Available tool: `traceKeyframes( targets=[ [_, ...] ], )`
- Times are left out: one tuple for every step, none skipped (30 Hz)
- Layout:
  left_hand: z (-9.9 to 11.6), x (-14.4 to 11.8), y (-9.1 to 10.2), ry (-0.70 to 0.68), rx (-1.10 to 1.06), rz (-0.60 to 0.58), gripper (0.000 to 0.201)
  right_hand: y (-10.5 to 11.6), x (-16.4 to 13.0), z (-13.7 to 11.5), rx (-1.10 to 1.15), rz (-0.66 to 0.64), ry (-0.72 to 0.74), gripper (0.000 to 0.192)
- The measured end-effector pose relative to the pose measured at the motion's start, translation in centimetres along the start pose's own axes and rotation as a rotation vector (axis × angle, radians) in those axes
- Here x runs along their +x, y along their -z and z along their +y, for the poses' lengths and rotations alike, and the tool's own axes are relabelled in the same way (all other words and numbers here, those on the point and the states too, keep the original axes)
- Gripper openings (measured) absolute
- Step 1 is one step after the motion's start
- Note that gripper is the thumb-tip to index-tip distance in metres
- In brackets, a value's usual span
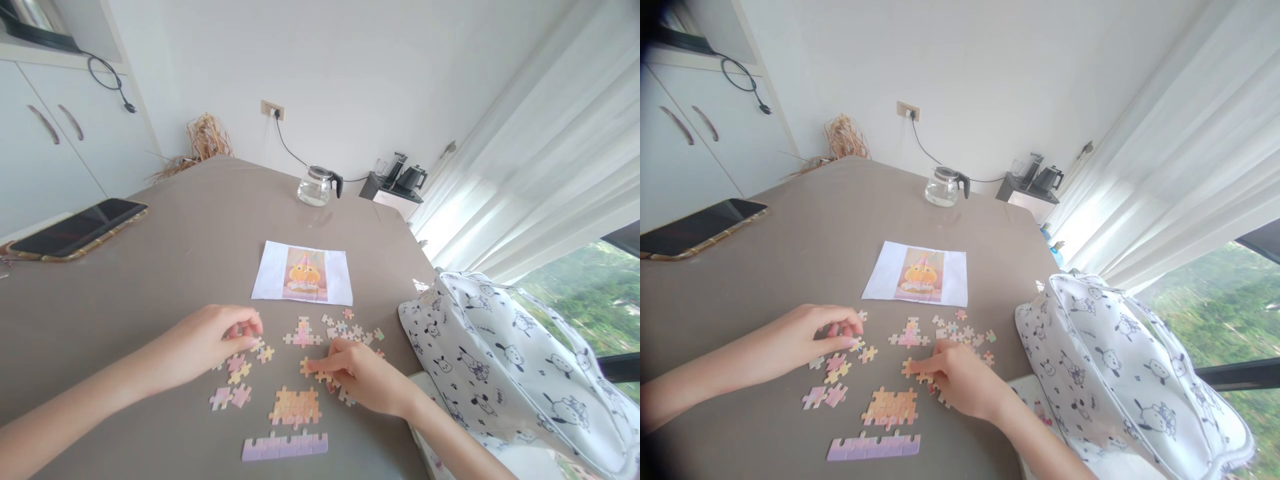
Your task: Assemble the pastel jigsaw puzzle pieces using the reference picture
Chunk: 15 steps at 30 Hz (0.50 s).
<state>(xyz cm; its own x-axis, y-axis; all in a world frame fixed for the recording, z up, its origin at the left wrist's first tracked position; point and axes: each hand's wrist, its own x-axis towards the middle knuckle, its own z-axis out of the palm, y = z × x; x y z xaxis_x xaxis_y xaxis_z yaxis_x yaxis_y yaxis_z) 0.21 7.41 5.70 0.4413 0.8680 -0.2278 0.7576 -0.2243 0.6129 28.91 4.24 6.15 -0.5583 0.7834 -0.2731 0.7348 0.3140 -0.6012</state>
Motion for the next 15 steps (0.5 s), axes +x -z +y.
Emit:
traceKeyframes(
  targets=[
    [0.3, 0.1, -0.1, 0.004, -0.018, -0.027, 0.027, 0.1, -0.1, 0.1, 0.002, 0.007, -0.004, 0.055],
    [0.6, 0.2, -0.3, 0.004, -0.028, -0.049, 0.028, 0.1, -0.2, 0.2, 0.005, 0.013, -0.006, 0.054],
    [0.9, 0.3, -0.5, 0.002, -0.030, -0.063, 0.028, 0.1, -0.2, 0.4, 0.011, 0.019, -0.008, 0.053],
    [1.3, 0.6, -0.7, -0.002, -0.026, -0.069, 0.027, 0.1, -0.2, 0.6, 0.023, 0.022, -0.010, 0.052],
    [1.7, 0.9, -1.0, -0.006, -0.018, -0.070, 0.026, 0.0, -0.3, 0.7, 0.042, 0.023, -0.011, 0.051],
    [2.1, 1.2, -1.3, -0.010, -0.010, -0.072, 0.025, 0.0, -0.3, 0.9, 0.064, 0.022, -0.009, 0.051],
    [2.5, 1.5, -1.5, -0.015, -0.002, -0.075, 0.024, -0.1, -0.2, 1.0, 0.084, 0.025, -0.006, 0.051],
    [2.9, 1.8, -1.8, -0.019, 0.004, -0.081, 0.024, -0.1, -0.2, 1.1, 0.100, 0.034, -0.002, 0.051],
    [3.2, 2.0, -2.0, -0.023, 0.009, -0.087, 0.024, -0.2, -0.2, 1.2, 0.111, 0.048, -0.001, 0.050],
    [3.4, 2.2, -2.2, -0.027, 0.013, -0.093, 0.023, -0.3, -0.2, 1.2, 0.119, 0.069, -0.005, 0.048],
    [3.6, 2.4, -2.4, -0.033, 0.015, -0.099, 0.023, -0.4, -0.2, 1.2, 0.131, 0.095, -0.016, 0.045],
    [3.7, 2.5, -2.5, -0.040, 0.015, -0.106, 0.024, -0.5, -0.1, 1.2, 0.147, 0.123, -0.033, 0.040],
    [3.7, 2.6, -2.6, -0.047, 0.017, -0.111, 0.025, -0.6, -0.1, 1.1, 0.168, 0.149, -0.052, 0.035],
    [3.7, 2.6, -2.8, -0.055, 0.019, -0.117, 0.027, -0.6, -0.1, 1.0, 0.189, 0.170, -0.068, 0.031],
    [3.7, 2.6, -2.9, -0.062, 0.022, -0.123, 0.028, -0.7, 0.0, 0.9, 0.207, 0.187, -0.082, 0.029]
  ],
)
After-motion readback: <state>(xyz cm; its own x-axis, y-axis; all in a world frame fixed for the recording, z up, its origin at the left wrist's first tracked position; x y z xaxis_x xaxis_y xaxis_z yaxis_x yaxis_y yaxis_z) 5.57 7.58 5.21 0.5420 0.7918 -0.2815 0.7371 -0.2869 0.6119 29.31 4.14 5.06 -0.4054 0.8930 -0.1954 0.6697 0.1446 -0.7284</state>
